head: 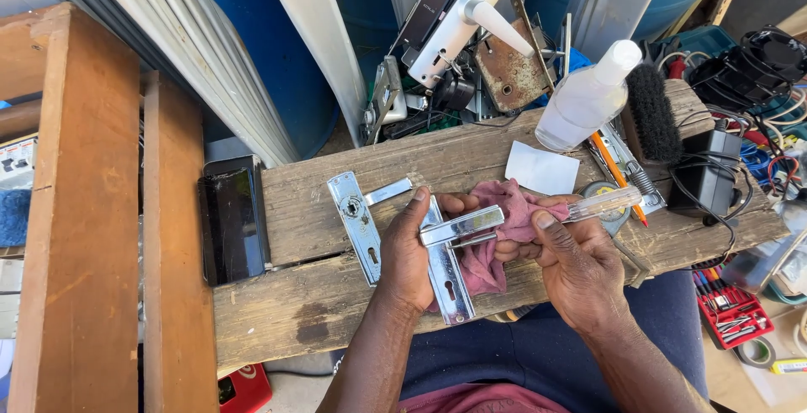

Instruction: The person cleans a small cylindrical lock cylinder with a pink cloth, then places it in a wooden box. They then pick up a metal door latch assembly, wipe it with the cloth, apply liquid from a white bottle, and continue wiping. Finally, they use a screwdriver to adjust a screw on the latch assembly.

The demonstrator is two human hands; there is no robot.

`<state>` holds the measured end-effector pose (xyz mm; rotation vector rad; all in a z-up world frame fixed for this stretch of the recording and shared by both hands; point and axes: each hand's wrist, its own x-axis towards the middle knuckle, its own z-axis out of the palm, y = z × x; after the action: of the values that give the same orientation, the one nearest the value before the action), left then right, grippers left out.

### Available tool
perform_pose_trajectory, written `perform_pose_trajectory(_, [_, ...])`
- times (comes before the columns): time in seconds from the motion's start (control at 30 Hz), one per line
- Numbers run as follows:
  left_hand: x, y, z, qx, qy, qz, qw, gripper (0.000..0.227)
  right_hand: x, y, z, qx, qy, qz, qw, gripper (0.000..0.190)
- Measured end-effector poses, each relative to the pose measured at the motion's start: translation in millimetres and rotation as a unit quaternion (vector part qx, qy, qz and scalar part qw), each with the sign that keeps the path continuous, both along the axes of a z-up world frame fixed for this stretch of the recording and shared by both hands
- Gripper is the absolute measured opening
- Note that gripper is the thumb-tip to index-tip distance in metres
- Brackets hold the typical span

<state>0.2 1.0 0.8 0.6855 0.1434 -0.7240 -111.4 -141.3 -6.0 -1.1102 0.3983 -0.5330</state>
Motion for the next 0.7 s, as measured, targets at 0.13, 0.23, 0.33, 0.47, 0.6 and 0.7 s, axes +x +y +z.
perform_pose_trajectory(0.13, [1,-1,-2,-0.006,0.011,0.005,1.000,0.049,-8,-12,-31,0.001,0.005,0.000,1.000,0.027])
perform_pose_trajectory(0.23, [4,1,-5,0.000,0.009,0.004,1.000,0.049,-13,-12,-21,0.005,0.015,0.005,1.000,0.022])
perform_pose_trajectory(0.33, [11,2,-22,-0.040,0.032,-0.033,0.998,0.047,-16,-5,8,-0.060,0.032,0.068,0.995,0.046])
perform_pose_trajectory(0.47, [9,3,-19,-0.052,0.015,-0.034,0.998,0.045,-18,-5,4,-0.026,0.025,0.054,0.998,0.034])
perform_pose_trajectory(0.6, [8,3,-17,-0.043,0.046,-0.026,0.998,0.046,-6,-1,14,-0.025,-0.001,0.042,0.999,0.027])
perform_pose_trajectory(0.7, [9,1,-20,-0.057,0.005,-0.010,0.998,0.046,-12,-8,15,-0.034,0.001,0.074,0.997,0.024])
